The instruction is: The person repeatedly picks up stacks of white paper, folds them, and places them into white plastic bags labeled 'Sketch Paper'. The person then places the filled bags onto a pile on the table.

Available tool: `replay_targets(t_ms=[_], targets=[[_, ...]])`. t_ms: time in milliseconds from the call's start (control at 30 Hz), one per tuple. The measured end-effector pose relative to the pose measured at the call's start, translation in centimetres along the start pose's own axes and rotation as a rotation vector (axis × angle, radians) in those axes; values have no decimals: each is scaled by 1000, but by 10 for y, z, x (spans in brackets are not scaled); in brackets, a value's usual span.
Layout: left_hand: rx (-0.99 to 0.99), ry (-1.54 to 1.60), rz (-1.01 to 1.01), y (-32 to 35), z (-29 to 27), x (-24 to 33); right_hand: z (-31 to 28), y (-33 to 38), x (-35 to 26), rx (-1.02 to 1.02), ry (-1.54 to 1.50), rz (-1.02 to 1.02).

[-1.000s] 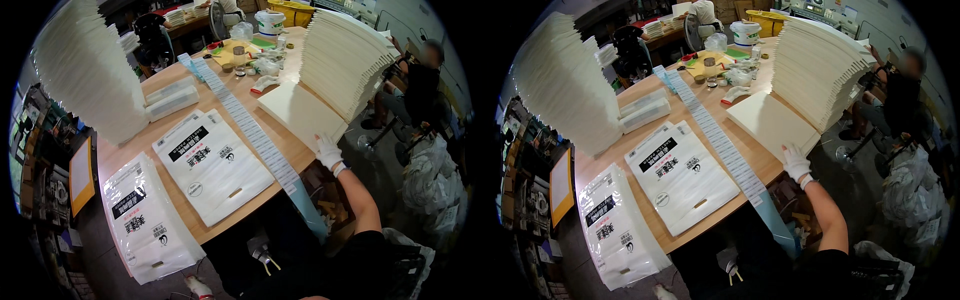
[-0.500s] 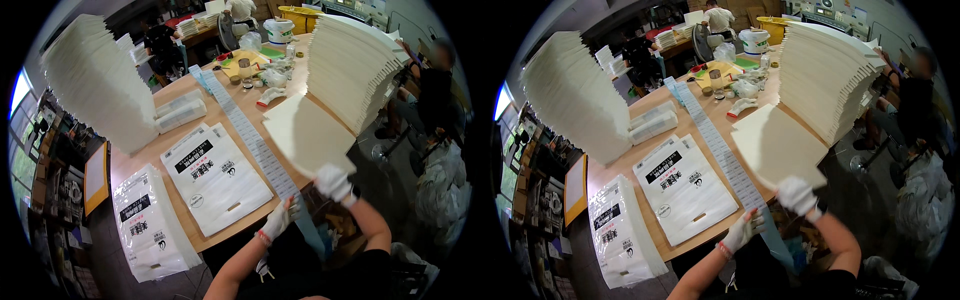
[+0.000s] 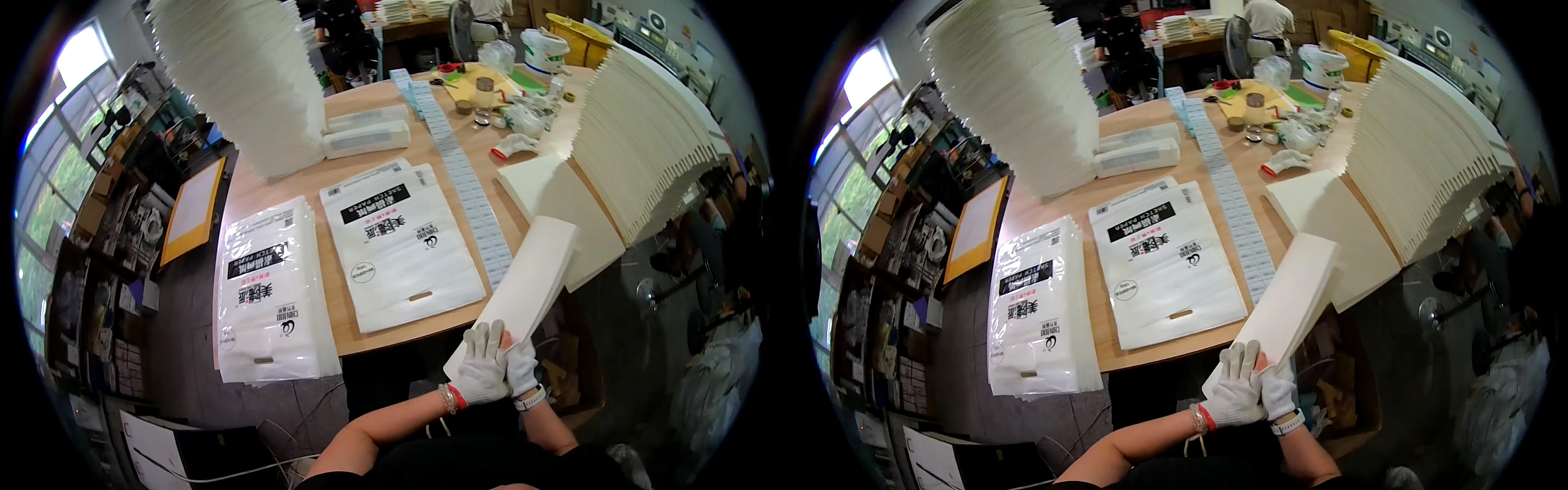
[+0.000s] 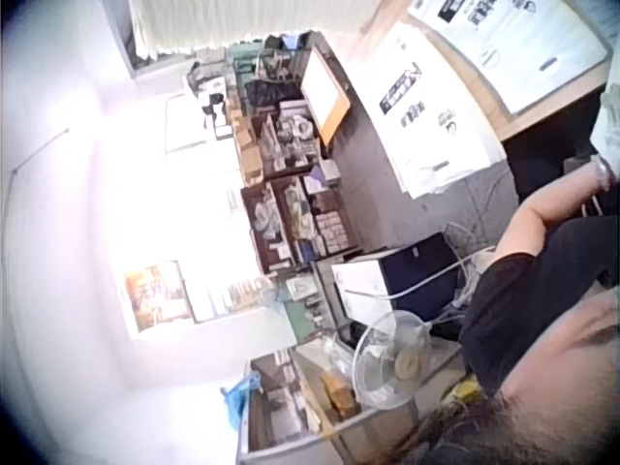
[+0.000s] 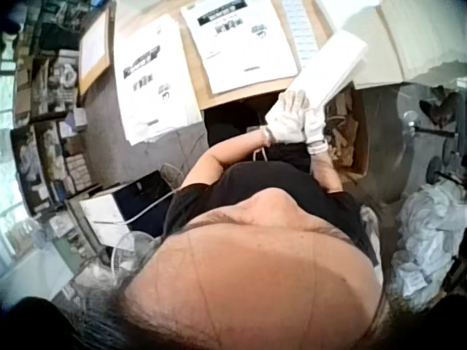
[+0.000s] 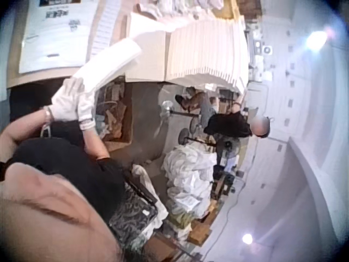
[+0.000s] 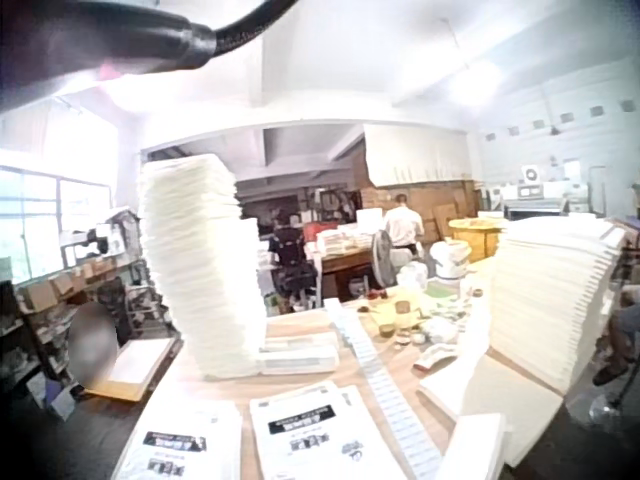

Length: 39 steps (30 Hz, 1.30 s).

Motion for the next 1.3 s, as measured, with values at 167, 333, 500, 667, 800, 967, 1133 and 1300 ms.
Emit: replay_targets(t_ms=[167,333,500,667,800,967,1133,1300], targets=[[149,482,-425,-31,-22,-162,-5,-27,-46,182,339,28],[168,-79,-561,-18,-8,-294,-10,-31,-88,-39,868,-71],[-17,722,-426,-44,-13,-344,54,-52,-116,-416,1297,-45],[-58,376,-399,-92,-107,-317,85,-87,-69,-748,1447,529],[240,216,-53,-91,-124,-256,134,-143,-52,-692,1542,496],[158,11,-202,-83,-130,-155,163,-215,-16,-584,1708,385],[628,219,-35,-5,-131,-201,155,-236,-19,-546,1679,203],[1100,92,-118,67,-105,-197,147,-232,-18,-487,1680,128]])
Point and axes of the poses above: each hand's wrist, its own y-axis away from the middle knuckle, its own z-axis out of the palm, x = y × z, the point moved 5 cm from there along -y, towards the middle knuckle, and after that the axes turned 12 degrees about -x, right-handed, at the moved point
